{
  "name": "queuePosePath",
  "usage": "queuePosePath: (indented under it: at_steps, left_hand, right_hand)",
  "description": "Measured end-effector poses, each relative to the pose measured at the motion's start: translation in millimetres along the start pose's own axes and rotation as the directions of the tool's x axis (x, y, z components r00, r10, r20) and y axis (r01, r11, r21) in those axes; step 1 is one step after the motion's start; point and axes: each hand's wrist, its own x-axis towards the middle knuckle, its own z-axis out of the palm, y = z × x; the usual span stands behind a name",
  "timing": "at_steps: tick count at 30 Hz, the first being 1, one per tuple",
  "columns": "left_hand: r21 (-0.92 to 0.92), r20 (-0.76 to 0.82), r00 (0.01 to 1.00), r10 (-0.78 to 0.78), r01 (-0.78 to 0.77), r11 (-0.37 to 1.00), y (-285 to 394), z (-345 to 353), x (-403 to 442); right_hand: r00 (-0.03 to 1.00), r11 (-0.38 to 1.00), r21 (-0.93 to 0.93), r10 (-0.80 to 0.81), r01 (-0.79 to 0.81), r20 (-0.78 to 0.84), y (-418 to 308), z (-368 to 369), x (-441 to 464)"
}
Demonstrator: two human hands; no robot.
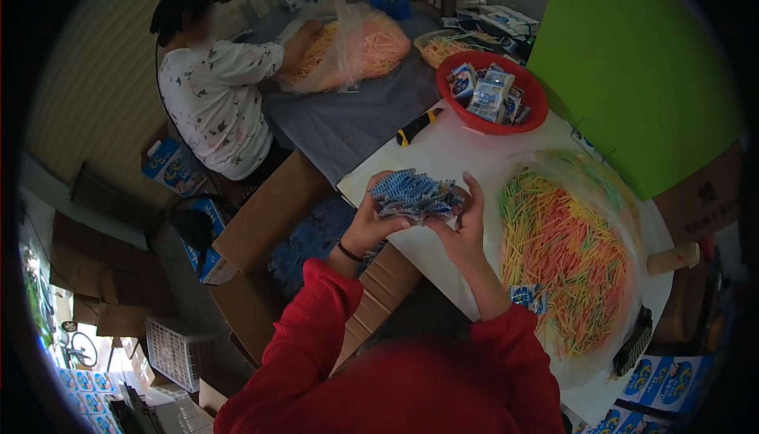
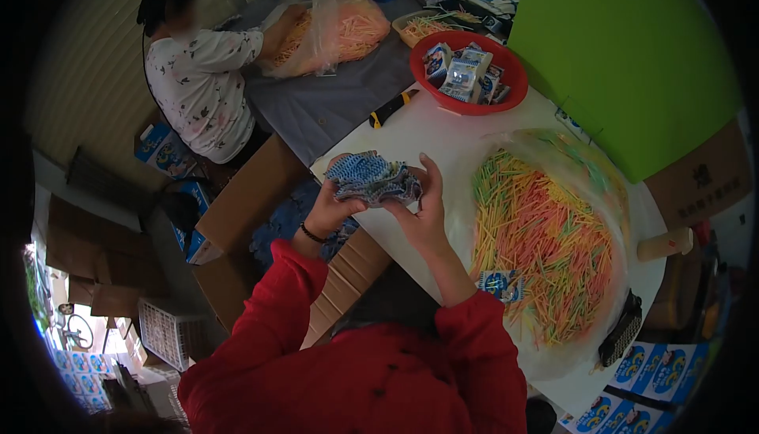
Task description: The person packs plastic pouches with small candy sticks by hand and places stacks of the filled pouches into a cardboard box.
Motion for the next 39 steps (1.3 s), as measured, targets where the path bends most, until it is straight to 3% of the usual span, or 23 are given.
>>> queuePosePath:
  at_steps: [1, 2, 4, 6, 7, 8, 9, 10, 12, 14, 16, 18, 22, 24, 26, 27, 28, 30, 32, 34, 36, 37, 39]
  left_hand:
    - [0.089, 0.033, 0.999, -0.033, 0.030, 0.996, -4, -10, 2]
    - [0.089, 0.039, 0.999, -0.027, 0.023, 0.996, -11, -16, -1]
    - [0.087, 0.034, 0.968, -0.249, 0.246, 0.965, -30, -23, -17]
    - [-0.002, 0.002, 0.990, -0.139, 0.139, 0.990, -44, -21, -17]
    - [0.154, -0.001, 0.989, -0.151, 0.149, 0.977, -44, -20, -15]
    - [0.305, -0.008, 0.987, -0.162, 0.157, 0.939, -43, -19, -16]
    - [0.306, -0.011, 0.987, -0.160, 0.156, 0.939, -39, -17, -12]
    - [0.305, 0.018, 0.996, -0.086, 0.076, 0.949, -31, -14, -3]
    - [0.300, 0.043, 0.999, -0.016, 0.002, 0.954, -13, -9, 13]
    - [0.352, 0.130, 0.990, 0.051, -0.095, 0.931, 3, -4, 18]
    - [0.421, 0.096, 0.995, -0.017, -0.025, 0.907, -16, -15, 8]
    - [0.485, 0.077, 0.994, -0.074, 0.028, 0.874, -37, -26, 3]
    - [0.388, -0.002, 0.992, -0.127, 0.118, 0.914, -40, -18, 3]
    - [0.330, -0.008, 0.997, -0.080, 0.078, 0.941, -15, -7, 26]
    - [0.377, 0.132, 0.980, 0.151, -0.191, 0.906, 8, 0, 34]
    - [0.381, 0.124, 0.982, 0.140, -0.177, 0.908, 5, -3, 29]
    - [0.411, 0.133, 0.991, 0.017, -0.070, 0.909, -1, -7, 25]
    - [0.537, 0.122, 0.982, -0.146, 0.058, 0.841, -39, -27, 9]
    - [0.570, 0.088, 0.994, -0.059, -0.002, 0.822, -69, -37, -5]
    - [0.598, 0.033, 0.999, -0.007, -0.014, 0.801, -72, -25, -17]
    - [0.591, -0.180, 0.980, -0.080, 0.173, 0.788, -72, -12, -13]
    - [0.592, -0.177, 0.982, -0.072, 0.165, 0.789, -75, -15, -9]
    - [0.305, -0.081, 0.995, -0.050, 0.073, 0.950, -73, -16, 0]
  right_hand:
    - [1.000, 1.000, 0.000, -0.004, 0.004, 0.001, 17, -9, -2]
    - [0.994, 0.989, -0.149, 0.036, -0.020, 0.103, 40, -19, -5]
    - [0.978, 0.953, -0.301, 0.090, -0.030, 0.187, 56, -25, -16]
    - [0.984, 0.823, -0.568, 0.118, -0.022, 0.133, 56, -17, -21]
    - [0.984, 0.823, -0.567, 0.124, -0.027, 0.132, 52, -14, -19]
    - [0.951, 0.865, -0.465, 0.280, -0.190, 0.132, 48, -13, -15]
    - [0.895, 0.867, -0.358, 0.420, -0.347, 0.152, 42, -10, -9]
    - [0.897, 0.869, -0.360, 0.414, -0.339, 0.155, 45, -7, -4]
    - [0.995, 0.988, -0.127, -0.080, 0.088, 0.068, 52, -2, 0]
    - [0.987, 0.976, -0.157, -0.137, 0.148, 0.079, 40, -3, 2]
    - [0.973, 0.956, -0.186, -0.216, 0.229, 0.088, 43, -11, -3]
    - [0.989, 0.895, -0.446, 0.084, -0.021, 0.122, 62, -22, -16]
    - [0.969, 0.957, -0.247, 0.193, -0.153, 0.150, 69, -13, 1]
    - [0.956, 0.949, -0.156, -0.250, 0.273, 0.154, 67, -9, 21]
    - [0.959, 0.959, -0.075, -0.264, 0.272, 0.105, 42, -5, 25]
    - [0.959, 0.961, 0.005, -0.277, 0.277, 0.053, 34, -2, 23]
    - [0.961, 0.962, 0.009, -0.273, 0.273, 0.051, 38, -6, 15]
    - [0.990, 0.923, -0.378, -0.023, 0.076, 0.143, 54, -23, -11]
    - [0.993, 0.920, -0.385, -0.033, 0.075, 0.114, 61, -24, -20]
    - [0.998, 0.733, -0.679, 0.005, 0.035, 0.057, 49, -17, -34]
    - [0.998, 0.822, -0.568, 0.056, -0.029, 0.031, 56, -14, -31]
    - [0.996, 0.891, -0.448, 0.086, -0.070, 0.014, 58, -14, -22]
    - [0.997, 0.899, -0.431, 0.068, -0.077, -0.037, 56, -15, -9]
